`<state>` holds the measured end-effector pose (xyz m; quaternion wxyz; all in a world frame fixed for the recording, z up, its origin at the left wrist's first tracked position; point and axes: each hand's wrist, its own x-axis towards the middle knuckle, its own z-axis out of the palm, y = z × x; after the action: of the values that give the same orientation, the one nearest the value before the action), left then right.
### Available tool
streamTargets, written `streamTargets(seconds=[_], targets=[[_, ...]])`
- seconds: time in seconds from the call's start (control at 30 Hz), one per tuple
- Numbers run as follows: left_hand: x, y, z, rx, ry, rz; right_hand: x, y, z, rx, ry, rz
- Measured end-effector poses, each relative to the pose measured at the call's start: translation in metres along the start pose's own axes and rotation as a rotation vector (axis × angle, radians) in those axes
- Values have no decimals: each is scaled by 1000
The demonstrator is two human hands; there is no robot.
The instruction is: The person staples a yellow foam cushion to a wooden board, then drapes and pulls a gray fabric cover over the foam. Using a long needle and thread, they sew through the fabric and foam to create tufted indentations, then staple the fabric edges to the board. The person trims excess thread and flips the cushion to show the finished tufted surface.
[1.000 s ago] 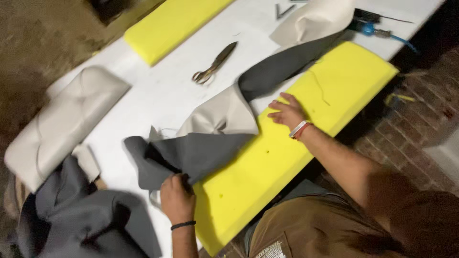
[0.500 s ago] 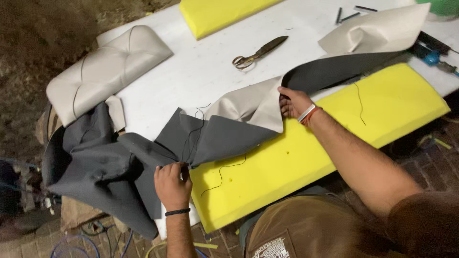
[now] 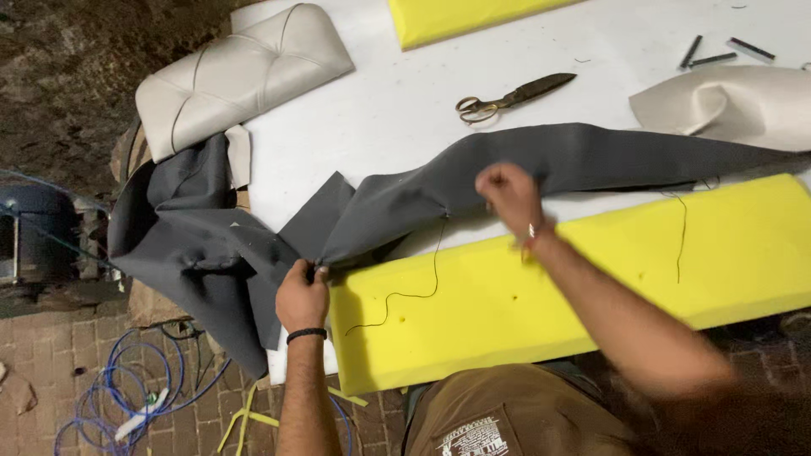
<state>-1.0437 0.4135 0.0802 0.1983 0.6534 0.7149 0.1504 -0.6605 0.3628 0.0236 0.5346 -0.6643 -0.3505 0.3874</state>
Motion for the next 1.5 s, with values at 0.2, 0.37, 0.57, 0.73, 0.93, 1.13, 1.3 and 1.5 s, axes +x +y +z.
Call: streamTargets(seconds=[0.2,0.37,0.57,0.73,0.93,1.13,1.3,1.5], targets=[[23,12,1,-67,65,-42,-34,14,36,384,41,528],[28,9,3,-220,78,82,23,2,52,884,-220,565],[-6,3,8,-307,147,315,16,-15,27,428,-183,601],[-70,-15,18,-71,137,412,-53,-31,-26,-294,-189,468],[-120,-51,29,-47,-89,419,-141,-24,-42,-565,-134,322],[-130,-65,27,-137,-87,563,-187,-3,-51,-375,-68,611],[-135,-57,18,-118,-384,419,-196,23,-79,-153,-98,591],[-173,-96,18,-4,-579,-44,-193,46,-101,-370,-248,529]])
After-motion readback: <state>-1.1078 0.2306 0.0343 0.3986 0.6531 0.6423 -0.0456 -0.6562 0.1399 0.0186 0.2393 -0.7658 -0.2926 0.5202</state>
